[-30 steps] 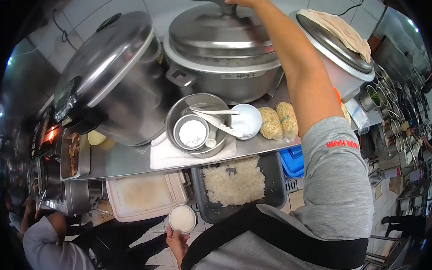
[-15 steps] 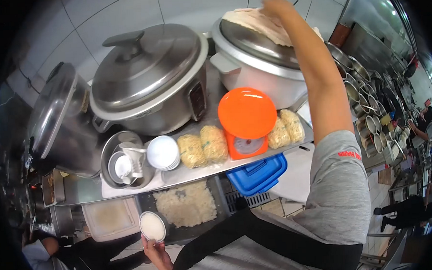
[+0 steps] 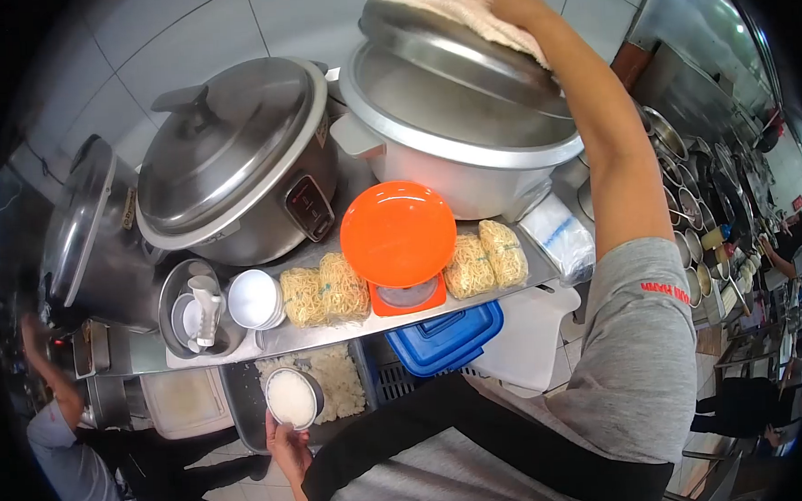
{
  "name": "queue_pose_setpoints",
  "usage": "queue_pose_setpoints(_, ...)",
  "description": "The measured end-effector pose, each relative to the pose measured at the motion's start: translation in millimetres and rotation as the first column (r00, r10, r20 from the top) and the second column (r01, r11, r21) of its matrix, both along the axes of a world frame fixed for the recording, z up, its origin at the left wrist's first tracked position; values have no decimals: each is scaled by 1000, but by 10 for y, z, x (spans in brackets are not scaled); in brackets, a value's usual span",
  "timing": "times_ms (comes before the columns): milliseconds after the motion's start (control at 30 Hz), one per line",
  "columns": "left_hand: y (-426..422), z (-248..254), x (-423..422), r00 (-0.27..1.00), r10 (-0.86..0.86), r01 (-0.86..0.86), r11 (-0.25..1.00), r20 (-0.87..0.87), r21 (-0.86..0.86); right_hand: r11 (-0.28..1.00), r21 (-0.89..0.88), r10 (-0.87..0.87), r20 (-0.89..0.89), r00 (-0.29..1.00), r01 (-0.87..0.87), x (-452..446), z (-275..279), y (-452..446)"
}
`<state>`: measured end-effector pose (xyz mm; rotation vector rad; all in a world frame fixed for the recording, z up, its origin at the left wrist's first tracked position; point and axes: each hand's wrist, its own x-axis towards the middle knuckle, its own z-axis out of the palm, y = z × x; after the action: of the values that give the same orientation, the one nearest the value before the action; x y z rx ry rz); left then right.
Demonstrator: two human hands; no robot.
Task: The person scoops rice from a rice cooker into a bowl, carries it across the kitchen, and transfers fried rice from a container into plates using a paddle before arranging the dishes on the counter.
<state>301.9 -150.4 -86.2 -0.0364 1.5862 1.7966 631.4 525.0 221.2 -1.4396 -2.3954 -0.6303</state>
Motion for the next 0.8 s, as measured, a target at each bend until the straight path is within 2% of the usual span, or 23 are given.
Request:
queue_pose_setpoints(100,22,-9,52,1000,-25,25,999,11,-22,1000,-16,-24,-43,999,23,-235,-240,-284)
queue_pose_setpoints(133,4,-50,39,998,-57,57,998,1,-10,993,-90,-74,33,997,77,-345,-279,-627)
queue_pose_setpoints(200,3,-48,36,991,-130,130,991,-1,-44,999,-29,-41,-94,995,38,-337,-541,-490)
queue_pose_setpoints(233,10,-39,29,985,-172,171,983,-8,-62,985,-159,46,-106,993,-63,-304,-442,-547)
queue_pose_setpoints(300,-4,-105,-15,965,-262,262,965,18,6,952,-255,132,-156,979,-169,-253,-351,-735)
queue_pose_setpoints(367,13,-172,-63,916,-400,397,915,-30,-68,975,28,220,-59,974,-218,-232,-387,-1415)
queue_pose_setpoints(400,6,-328,-119,902,-432,432,901,6,-47,977,41,212,-163,964,-208,-237,-298,-2195)
queue_pose_setpoints(433,21,-439,-167,882,-469,470,882,43,-29,881,246,459,-240,855,-404,-166,-411,-2641)
queue_pose_setpoints(467,71,-337,-146,811,-585,580,802,14,-140,806,297,590,-335,735,-512,-63,-540,-3172)
queue_pose_setpoints(500,144,-417,-182,746,-666,656,737,-9,-164,803,317,587,-281,759,-504,66,-579,-3934)
queue_pose_setpoints(533,211,-501,-217,672,-740,722,665,-34,-189,870,274,493,-443,749,-411,160,-819,-4482)
queue_pose_setpoints(600,356,-493,-117,566,-824,810,564,-38,-163,804,425,549,-260,795,-416,475,-1269,-5301)
queue_pose_setpoints(633,420,-547,-80,499,-865,859,502,-60,-100,888,314,434,-336,836,-335,677,-1600,-5628)
queue_pose_setpoints(667,507,-545,33,427,-901,901,431,-70,-54,985,103,171,-475,863,-138,867,-1915,-6030)
queue_pose_setpoints(700,591,-543,145,355,-931,934,356,-84,-7,971,-172,-235,-520,821,169,1061,-2414,-6422)
queue_pose_setpoints(733,678,-487,281,276,-957,961,276,-87,16,791,-504,-589,-475,654,347,1260,-2772,-6901)
queue_pose_setpoints(767,728,-422,454,199,-976,980,196,-90,36,360,-814,-865,-108,490,455,1528,-3361,-7444)
queue_pose_setpoints(800,757,-314,742,219,-970,972,226,-106,-68,-210,-856,-775,440,454,472,1759,-3788,-7951)
